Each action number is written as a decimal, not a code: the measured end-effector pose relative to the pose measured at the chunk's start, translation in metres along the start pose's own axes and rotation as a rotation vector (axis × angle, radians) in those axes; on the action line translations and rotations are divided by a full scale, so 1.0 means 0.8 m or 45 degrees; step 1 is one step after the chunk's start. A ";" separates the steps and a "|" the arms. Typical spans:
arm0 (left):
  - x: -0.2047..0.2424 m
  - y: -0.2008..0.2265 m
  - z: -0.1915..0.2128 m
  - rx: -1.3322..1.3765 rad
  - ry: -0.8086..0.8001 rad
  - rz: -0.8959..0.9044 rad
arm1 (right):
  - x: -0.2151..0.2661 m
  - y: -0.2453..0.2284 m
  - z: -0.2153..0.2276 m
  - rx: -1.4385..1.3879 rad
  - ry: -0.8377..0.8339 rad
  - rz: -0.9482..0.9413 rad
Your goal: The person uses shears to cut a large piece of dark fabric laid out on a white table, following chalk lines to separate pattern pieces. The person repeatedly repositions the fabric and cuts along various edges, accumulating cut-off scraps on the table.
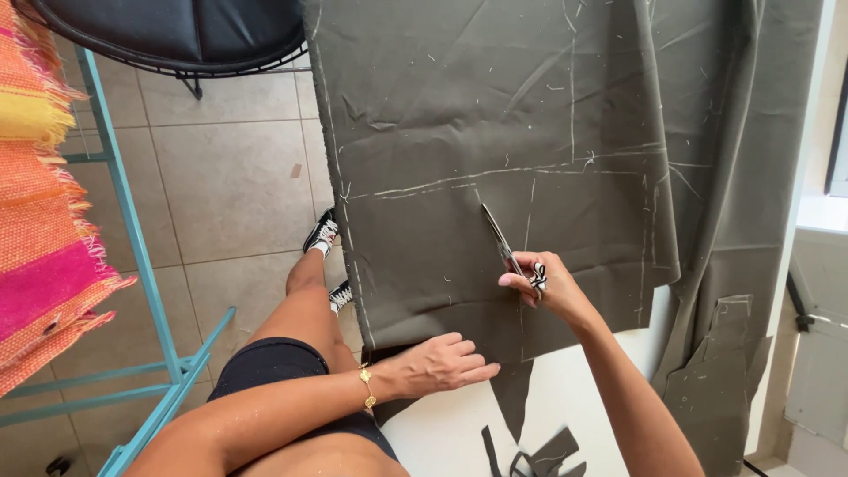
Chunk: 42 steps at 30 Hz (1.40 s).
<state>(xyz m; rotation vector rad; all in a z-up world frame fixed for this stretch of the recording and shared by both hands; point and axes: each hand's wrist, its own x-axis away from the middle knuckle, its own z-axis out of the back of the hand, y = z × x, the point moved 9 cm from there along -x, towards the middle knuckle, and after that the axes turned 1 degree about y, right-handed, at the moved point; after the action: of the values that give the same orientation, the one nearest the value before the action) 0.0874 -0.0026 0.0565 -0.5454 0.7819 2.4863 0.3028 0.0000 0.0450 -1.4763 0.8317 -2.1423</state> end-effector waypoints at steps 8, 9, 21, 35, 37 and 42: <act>0.001 0.000 0.000 0.029 0.008 -0.005 | -0.011 -0.018 0.003 0.093 0.015 0.031; 0.002 0.000 0.000 0.027 0.040 -0.002 | -0.008 -0.022 0.004 0.120 0.033 0.042; 0.005 0.001 -0.007 0.038 0.038 -0.007 | -0.025 -0.027 -0.001 0.021 0.040 0.071; 0.006 0.001 -0.010 0.086 0.036 -0.003 | -0.037 -0.044 0.000 0.080 0.063 0.086; 0.005 0.000 -0.012 0.085 0.039 -0.015 | -0.038 -0.044 0.002 0.100 0.079 0.099; -0.001 0.002 0.002 0.064 0.067 0.001 | -0.025 -0.055 0.002 0.124 0.134 0.039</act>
<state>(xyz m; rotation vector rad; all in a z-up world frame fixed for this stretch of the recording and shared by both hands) 0.0866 -0.0031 0.0589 -0.5944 0.8625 2.4544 0.3114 0.0446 0.0608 -1.3046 0.7690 -2.2209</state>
